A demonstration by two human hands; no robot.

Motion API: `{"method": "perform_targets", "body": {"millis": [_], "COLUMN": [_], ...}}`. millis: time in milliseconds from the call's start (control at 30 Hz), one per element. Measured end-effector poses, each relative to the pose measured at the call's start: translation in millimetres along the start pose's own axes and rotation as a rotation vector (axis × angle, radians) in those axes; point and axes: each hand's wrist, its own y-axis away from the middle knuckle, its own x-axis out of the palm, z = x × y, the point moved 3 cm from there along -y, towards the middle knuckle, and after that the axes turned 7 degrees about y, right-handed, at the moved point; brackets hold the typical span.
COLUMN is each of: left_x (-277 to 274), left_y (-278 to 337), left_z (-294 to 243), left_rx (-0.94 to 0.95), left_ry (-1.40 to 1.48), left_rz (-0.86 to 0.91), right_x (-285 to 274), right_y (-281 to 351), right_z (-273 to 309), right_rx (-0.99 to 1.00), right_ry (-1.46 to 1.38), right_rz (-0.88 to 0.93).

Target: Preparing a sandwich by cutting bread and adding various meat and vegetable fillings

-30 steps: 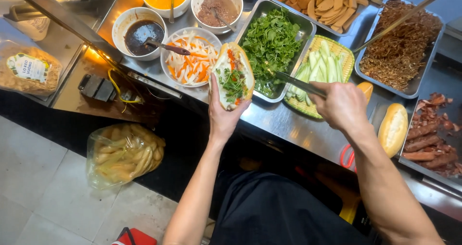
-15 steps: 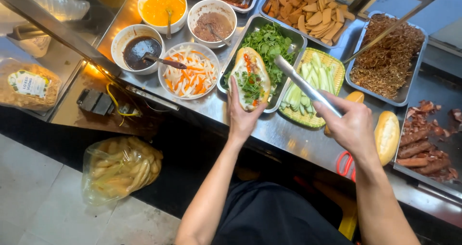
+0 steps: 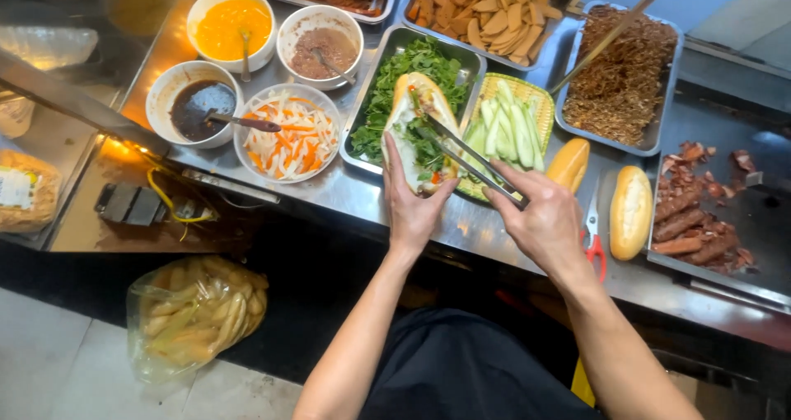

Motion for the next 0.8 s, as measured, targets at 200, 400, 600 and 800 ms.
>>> {"method": "perform_targets", "body": {"millis": [200,400,600,800], "left_x": [-10,-10,-9,-26], "left_y": [-7,-5,-5,-23], "left_z": [2,17,20,36], "left_rx": [-0.091,-0.114,-0.122,-0.134], "left_ry": [0.046,0.064,0.055,0.074], "left_rz": [0.004,0.062,0.125,0.196], "right_x": [-22,28,31,34], "right_y": [3,7,8,23], "right_z": [-65,-122,-99,-119], "right_rx": [0.219,0.415,0.486,0.566], "right_ry": [0.071,0.3,0.28,0.212], "right_rz": [0.04,0.197,0.199,0.143]}}
